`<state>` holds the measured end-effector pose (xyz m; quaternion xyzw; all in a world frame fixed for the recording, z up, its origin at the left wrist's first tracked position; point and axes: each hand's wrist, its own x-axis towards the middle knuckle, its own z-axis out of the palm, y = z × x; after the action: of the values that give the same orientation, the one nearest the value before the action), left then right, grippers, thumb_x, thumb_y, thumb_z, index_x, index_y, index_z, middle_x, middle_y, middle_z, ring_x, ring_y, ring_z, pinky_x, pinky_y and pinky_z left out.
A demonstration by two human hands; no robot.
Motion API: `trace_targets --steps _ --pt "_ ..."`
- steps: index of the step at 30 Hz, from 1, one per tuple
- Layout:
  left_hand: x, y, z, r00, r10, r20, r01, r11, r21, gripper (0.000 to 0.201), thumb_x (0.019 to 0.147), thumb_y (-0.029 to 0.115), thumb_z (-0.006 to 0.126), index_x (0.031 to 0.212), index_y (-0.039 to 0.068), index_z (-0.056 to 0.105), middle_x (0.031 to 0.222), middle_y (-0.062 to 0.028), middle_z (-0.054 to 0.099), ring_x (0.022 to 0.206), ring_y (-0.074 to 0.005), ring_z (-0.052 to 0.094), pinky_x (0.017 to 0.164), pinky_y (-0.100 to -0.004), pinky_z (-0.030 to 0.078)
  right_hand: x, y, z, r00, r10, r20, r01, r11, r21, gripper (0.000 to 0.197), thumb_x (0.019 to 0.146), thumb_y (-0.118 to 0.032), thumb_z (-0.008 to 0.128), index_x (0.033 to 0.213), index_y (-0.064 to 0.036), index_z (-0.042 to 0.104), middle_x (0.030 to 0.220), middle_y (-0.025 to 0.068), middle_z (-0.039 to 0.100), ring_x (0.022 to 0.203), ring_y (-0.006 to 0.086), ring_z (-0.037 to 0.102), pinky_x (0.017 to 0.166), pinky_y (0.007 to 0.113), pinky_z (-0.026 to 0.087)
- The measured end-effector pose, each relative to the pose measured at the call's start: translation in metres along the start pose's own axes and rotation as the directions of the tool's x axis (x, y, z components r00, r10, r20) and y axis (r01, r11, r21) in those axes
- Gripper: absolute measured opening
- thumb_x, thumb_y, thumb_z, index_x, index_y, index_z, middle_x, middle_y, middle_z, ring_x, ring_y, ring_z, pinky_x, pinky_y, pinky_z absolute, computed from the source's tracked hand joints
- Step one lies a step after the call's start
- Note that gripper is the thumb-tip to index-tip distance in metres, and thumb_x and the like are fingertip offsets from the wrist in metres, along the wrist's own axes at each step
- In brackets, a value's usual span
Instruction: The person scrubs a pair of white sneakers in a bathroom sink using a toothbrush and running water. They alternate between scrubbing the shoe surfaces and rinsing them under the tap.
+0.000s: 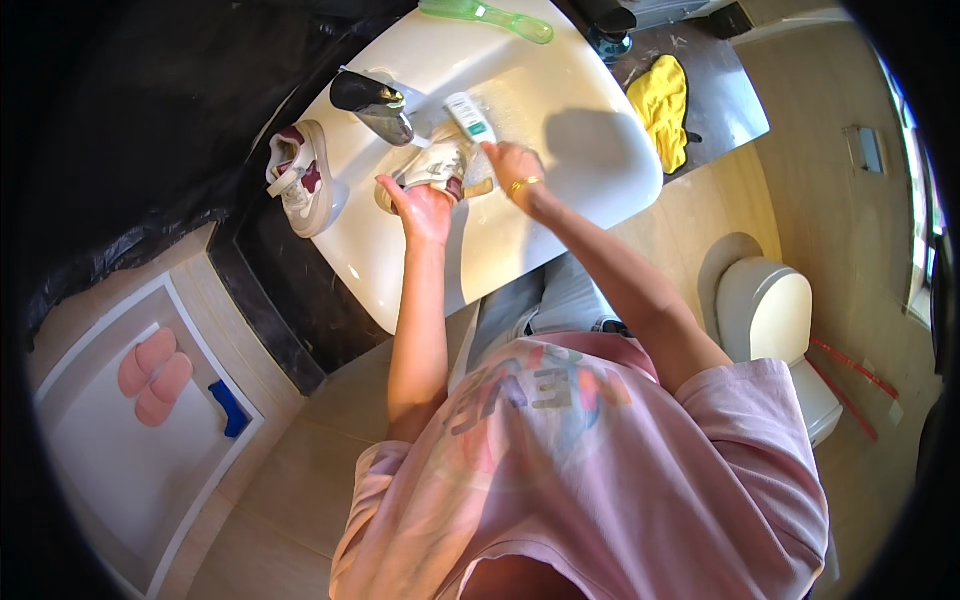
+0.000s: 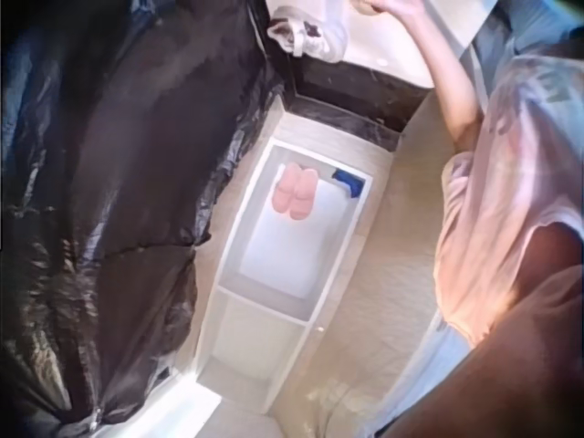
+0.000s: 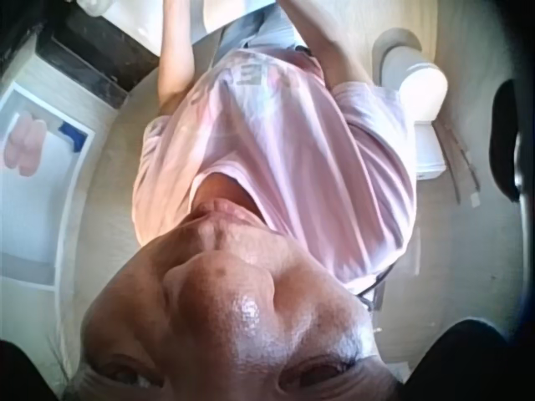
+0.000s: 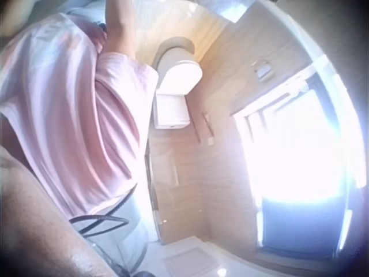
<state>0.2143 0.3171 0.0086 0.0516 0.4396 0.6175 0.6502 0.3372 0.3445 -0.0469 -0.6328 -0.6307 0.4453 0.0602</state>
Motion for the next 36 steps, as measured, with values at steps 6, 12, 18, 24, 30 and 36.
trace_targets --steps 6,12,18,24,30,36 --pt "0.0 0.008 -0.012 0.999 -0.038 0.005 0.038 0.994 -0.098 0.085 0.071 0.066 0.029 0.122 -0.001 0.021 0.123 -0.0147 0.032 0.112 -0.0274 0.032 0.093 -0.0415 0.027 -0.012 -0.013 -0.019 0.996 0.089 0.032 -0.091 0.991 0.098 0.044 0.08 -0.046 0.036 0.085 -0.0074 0.056 0.082 0.0196 0.056 0.08 0.0323 0.054 0.07 0.04 0.042" --pt "0.001 0.016 -0.018 0.979 -0.201 -0.015 0.192 0.952 -0.238 0.066 0.08 0.051 0.032 0.121 0.0 0.025 0.119 -0.0165 0.037 0.108 -0.0278 0.039 0.089 -0.0397 0.034 0.017 0.01 -0.037 0.981 0.078 -0.175 -0.048 0.984 0.171 0.058 0.07 -0.057 0.045 0.088 -0.003 0.055 0.084 0.0205 0.056 0.08 0.0305 0.054 0.069 0.035 0.043" --pt "0.015 0.018 -0.019 0.893 -0.409 -0.187 0.402 0.912 -0.079 0.049 0.083 0.032 0.04 0.113 -0.006 0.031 0.112 -0.0183 0.042 0.101 -0.028 0.045 0.085 -0.0396 0.038 0.019 0.014 -0.029 0.988 0.107 0.109 -0.153 0.682 0.716 0.052 0.063 -0.045 0.062 0.091 -0.002 0.055 0.081 0.0105 0.058 0.076 0.0177 0.053 0.068 0.028 0.041" --pt "0.037 0.024 -0.025 0.965 -0.179 -0.19 0.252 0.832 0.495 0.033 0.076 0.026 0.054 0.095 0.0 0.046 0.087 -0.0075 0.054 0.077 -0.0147 0.054 0.066 -0.0282 0.044 0.013 0.005 -0.036 0.937 0.29 0.194 -0.338 0.617 0.711 0.048 0.062 -0.039 0.065 0.091 -0.0026 0.055 0.083 0.0088 0.058 0.076 0.0155 0.054 0.068 0.027 0.041" --pt "0.048 0.012 -0.016 0.999 0.013 0.034 -0.036 0.408 0.912 0.023 0.077 0.018 0.053 0.085 -0.003 0.054 0.077 -0.006 0.057 0.065 -0.0105 0.053 0.06 -0.0244 0.04 0.017 0.02 -0.022 0.922 0.376 0.086 -0.327 0.643 0.693 0.054 0.06 -0.044 0.064 0.092 -0.0016 0.054 0.082 0.0102 0.058 0.073 0.0184 0.055 0.066 0.028 0.042" --pt "0.055 0.008 -0.012 0.973 0.224 -0.061 -0.001 0.264 0.964 0.028 0.079 0.022 0.049 0.086 -0.004 0.055 0.078 -0.0096 0.059 0.07 -0.0169 0.054 0.066 -0.0288 0.04 -0.017 -0.004 -0.038 0.957 0.276 0.089 -0.274 0.756 0.595 0.054 0.065 -0.049 0.058 0.086 0.0013 0.055 0.077 0.0128 0.058 0.072 0.0201 0.055 0.064 0.029 0.042"
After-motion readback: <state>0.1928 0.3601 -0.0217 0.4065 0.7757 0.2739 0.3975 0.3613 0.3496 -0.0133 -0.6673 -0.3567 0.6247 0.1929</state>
